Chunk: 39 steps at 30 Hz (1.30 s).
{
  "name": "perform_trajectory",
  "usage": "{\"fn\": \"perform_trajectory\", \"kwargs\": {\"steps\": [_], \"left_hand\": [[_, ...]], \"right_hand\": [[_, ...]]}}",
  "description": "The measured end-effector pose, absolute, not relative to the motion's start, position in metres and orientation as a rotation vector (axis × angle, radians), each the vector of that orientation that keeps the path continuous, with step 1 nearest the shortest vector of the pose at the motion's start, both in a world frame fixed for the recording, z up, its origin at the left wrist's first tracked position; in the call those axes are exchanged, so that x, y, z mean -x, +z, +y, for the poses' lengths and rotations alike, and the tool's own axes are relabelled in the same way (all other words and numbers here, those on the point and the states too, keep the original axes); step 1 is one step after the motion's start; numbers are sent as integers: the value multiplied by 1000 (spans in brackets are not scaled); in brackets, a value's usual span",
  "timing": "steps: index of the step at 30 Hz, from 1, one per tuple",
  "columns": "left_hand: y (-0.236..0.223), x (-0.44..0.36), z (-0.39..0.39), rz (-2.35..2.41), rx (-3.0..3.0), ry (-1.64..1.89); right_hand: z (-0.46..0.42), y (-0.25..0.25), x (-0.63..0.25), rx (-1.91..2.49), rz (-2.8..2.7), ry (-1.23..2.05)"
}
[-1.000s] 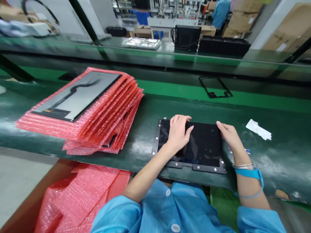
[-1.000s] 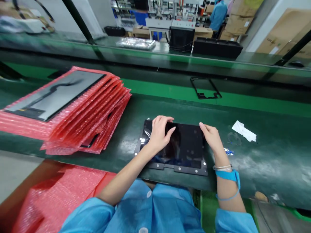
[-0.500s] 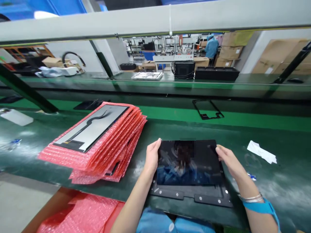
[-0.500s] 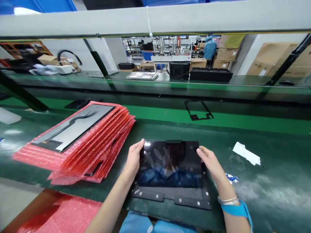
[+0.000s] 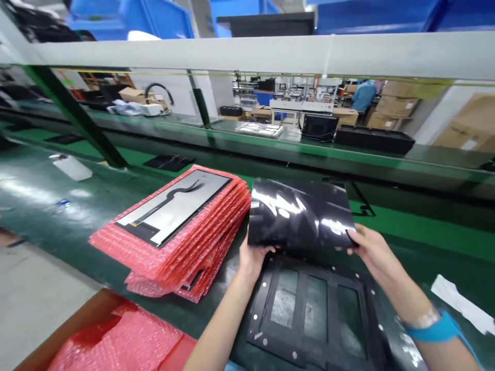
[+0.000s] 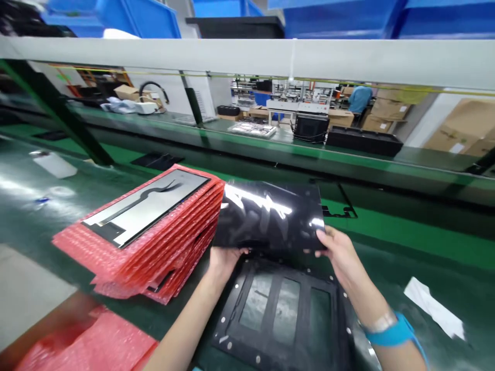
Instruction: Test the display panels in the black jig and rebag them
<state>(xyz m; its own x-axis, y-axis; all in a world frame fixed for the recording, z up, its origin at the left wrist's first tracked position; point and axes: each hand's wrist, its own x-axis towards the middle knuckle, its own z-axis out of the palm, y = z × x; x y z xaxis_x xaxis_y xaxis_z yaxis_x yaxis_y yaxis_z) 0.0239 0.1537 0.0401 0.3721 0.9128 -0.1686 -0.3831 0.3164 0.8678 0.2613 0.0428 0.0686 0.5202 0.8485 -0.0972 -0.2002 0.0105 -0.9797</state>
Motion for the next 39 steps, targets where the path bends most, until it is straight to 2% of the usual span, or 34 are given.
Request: {"fn": "perform_trajectory", "kwargs": {"steps": [3, 7, 13, 19, 23, 27, 32, 35, 39], "left_hand": [[35, -26, 150, 723, -829, 939], [29, -30, 142, 716, -859, 913], [26, -32, 134, 683, -906, 911], [25, -32, 122, 617, -964, 844], [23, -34, 108, 601, -1095, 803], [36, -24, 98, 617, -1473, 923], [100, 45, 116, 601, -1989, 1317], [142, 98, 158, 994, -2221, 1391], [166, 142, 216, 1889, -2298, 858]], "right_hand": [[132, 85, -262, 1256, -620, 905], [228, 77, -247, 1334, -541, 925], [259, 36, -253, 1706, -562, 818], [233, 14, -294, 2303, -741, 388], [217, 11, -313, 2542, -848, 327], [193, 33, -337, 2574, -889, 348], [113, 68, -349, 2347, -1025, 524], [36, 64, -329, 2120, -1219, 599], [-66, 32, -284, 2011, -1586, 343]]}}
